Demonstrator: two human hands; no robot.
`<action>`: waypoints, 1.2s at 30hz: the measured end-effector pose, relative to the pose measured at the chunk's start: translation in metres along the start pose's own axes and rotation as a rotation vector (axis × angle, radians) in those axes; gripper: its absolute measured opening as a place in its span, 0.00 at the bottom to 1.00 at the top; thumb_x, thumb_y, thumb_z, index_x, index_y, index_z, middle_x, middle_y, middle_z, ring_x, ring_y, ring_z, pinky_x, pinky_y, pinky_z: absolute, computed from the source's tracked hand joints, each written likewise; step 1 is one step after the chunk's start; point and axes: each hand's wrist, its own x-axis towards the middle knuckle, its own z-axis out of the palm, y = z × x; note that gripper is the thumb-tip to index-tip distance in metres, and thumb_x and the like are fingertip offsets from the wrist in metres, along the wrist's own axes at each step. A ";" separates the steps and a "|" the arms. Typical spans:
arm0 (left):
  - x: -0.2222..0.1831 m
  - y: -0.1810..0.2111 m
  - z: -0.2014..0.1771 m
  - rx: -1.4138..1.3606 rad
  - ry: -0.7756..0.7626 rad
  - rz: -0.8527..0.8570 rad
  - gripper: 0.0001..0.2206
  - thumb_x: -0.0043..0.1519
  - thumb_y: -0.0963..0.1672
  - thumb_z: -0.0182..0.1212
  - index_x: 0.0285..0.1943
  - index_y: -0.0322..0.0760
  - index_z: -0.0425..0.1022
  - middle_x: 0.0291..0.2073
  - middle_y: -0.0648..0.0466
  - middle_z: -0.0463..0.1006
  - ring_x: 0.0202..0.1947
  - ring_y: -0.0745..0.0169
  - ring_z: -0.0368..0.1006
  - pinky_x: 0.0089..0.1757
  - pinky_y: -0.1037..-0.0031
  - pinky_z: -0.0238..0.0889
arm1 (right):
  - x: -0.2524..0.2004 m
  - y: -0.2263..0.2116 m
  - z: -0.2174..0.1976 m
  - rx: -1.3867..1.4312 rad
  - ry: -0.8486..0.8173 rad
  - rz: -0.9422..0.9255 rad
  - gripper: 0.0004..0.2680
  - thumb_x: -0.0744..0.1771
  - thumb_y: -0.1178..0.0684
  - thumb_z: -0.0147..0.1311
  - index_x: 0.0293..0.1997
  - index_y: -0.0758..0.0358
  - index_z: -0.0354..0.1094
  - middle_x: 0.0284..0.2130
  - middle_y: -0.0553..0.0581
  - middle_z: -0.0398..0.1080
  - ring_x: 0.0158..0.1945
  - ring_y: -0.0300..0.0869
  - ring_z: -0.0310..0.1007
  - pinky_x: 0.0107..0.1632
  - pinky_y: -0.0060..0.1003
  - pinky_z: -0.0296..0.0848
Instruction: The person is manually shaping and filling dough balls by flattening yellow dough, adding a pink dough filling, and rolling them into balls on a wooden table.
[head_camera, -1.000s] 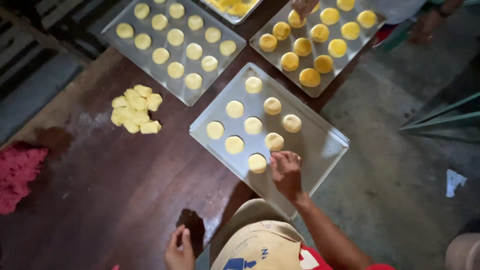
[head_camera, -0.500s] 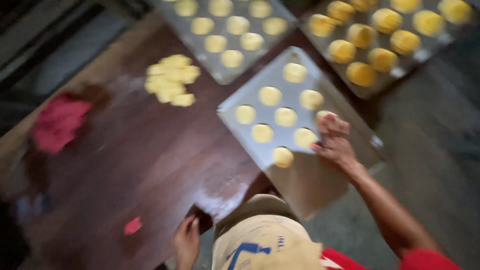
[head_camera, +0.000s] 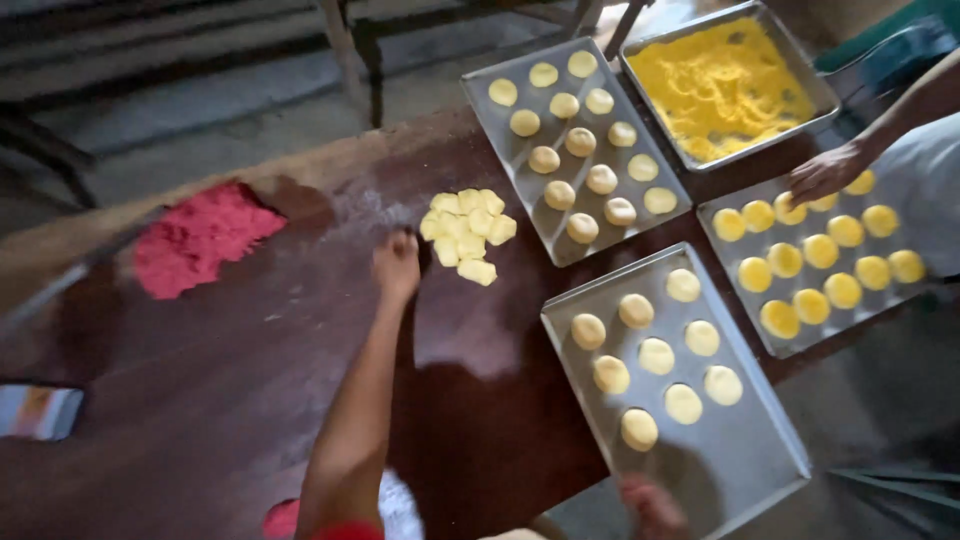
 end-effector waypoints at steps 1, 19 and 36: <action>0.023 0.010 0.009 0.001 -0.096 -0.131 0.12 0.69 0.51 0.58 0.39 0.44 0.76 0.35 0.48 0.82 0.38 0.45 0.80 0.43 0.52 0.67 | -0.019 0.007 0.006 -0.096 -0.159 0.003 0.14 0.73 0.48 0.43 0.49 0.46 0.84 0.45 0.42 0.87 0.44 0.34 0.85 0.51 0.28 0.76; -0.286 -0.034 -0.067 -0.743 -0.142 -0.632 0.04 0.67 0.42 0.68 0.46 0.49 0.79 0.40 0.57 0.82 0.34 0.70 0.72 0.33 0.76 0.66 | 0.043 -0.170 0.008 0.032 -0.474 -0.028 0.14 0.73 0.42 0.50 0.58 0.55 0.79 0.48 0.53 0.87 0.47 0.42 0.88 0.48 0.38 0.81; -0.473 0.122 -0.204 -0.319 0.159 -0.378 0.09 0.72 0.49 0.67 0.40 0.45 0.84 0.19 0.47 0.82 0.22 0.60 0.77 0.30 0.67 0.71 | -0.025 -0.271 0.101 0.418 -0.624 -0.218 0.08 0.75 0.49 0.55 0.42 0.55 0.79 0.23 0.52 0.71 0.27 0.38 0.66 0.35 0.37 0.73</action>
